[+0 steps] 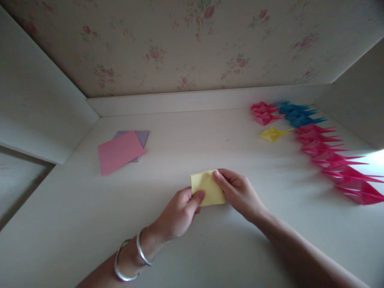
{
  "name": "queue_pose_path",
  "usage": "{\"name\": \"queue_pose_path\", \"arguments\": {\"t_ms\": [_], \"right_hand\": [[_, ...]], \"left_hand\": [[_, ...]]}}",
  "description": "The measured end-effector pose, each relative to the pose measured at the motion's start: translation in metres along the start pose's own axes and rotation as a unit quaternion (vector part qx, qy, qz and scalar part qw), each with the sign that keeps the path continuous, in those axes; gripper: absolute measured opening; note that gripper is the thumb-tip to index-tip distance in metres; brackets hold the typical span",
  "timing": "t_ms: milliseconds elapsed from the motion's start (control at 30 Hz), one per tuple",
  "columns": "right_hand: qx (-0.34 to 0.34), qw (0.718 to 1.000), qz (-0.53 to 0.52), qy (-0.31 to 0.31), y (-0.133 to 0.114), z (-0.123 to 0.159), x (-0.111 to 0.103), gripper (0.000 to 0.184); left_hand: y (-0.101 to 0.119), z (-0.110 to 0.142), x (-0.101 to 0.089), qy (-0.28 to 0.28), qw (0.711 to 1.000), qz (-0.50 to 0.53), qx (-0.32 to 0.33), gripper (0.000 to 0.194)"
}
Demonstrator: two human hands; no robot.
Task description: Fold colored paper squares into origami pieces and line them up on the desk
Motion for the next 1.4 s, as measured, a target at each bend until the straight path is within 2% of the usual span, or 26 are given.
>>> {"name": "queue_pose_path", "arguments": {"t_ms": [133,233,300,433,633,800,1000,1133,1267,1400], "right_hand": [[-0.003,0.999,0.046,-0.022,0.002,0.0,0.0,0.046],[-0.014,0.998,0.058,-0.021,-0.002,0.002,-0.002,0.045],[-0.015,0.997,0.058,-0.057,-0.004,0.005,0.004,0.044],[-0.012,0.986,0.071,-0.148,-0.006,0.011,0.022,0.041],[-0.009,0.987,0.067,-0.146,-0.004,0.008,0.023,0.039],[0.028,0.979,0.039,-0.196,-0.001,0.013,0.031,0.04],[0.017,0.988,0.05,-0.148,-0.004,0.012,0.022,0.043],[0.014,0.988,-0.005,-0.154,-0.006,0.01,0.021,0.035],[-0.001,0.988,-0.037,-0.15,-0.009,0.009,0.019,0.033],[0.004,0.984,-0.107,-0.144,-0.006,0.009,0.018,0.034]], "left_hand": [[0.002,0.0,-0.002,0.02,1.0,-0.022,0.009,0.042],[0.011,0.005,-0.011,0.074,0.989,-0.12,0.035,0.045],[0.019,0.008,-0.017,0.11,0.979,-0.158,0.059,0.042],[0.031,0.012,-0.025,0.137,0.977,-0.13,0.097,0.033],[0.033,0.012,-0.028,0.141,0.968,-0.173,0.114,0.037],[0.028,0.013,-0.036,0.178,0.967,-0.146,0.107,0.034],[0.027,0.012,-0.038,0.186,0.974,-0.073,0.105,0.032],[0.022,0.01,-0.046,0.213,0.972,-0.04,0.089,0.029],[0.015,0.007,-0.04,0.177,0.982,-0.006,0.063,0.035],[0.015,0.009,-0.042,0.187,0.98,0.011,0.062,0.038]]}}
Point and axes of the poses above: each hand's wrist, its own z-axis away from the middle knuckle, its own x-axis out of the palm, y = z × x, the point moved 9 cm from there along -z, towards the middle knuckle, and after that the axes turned 13 degrees about -z, right-handed, at the moved point
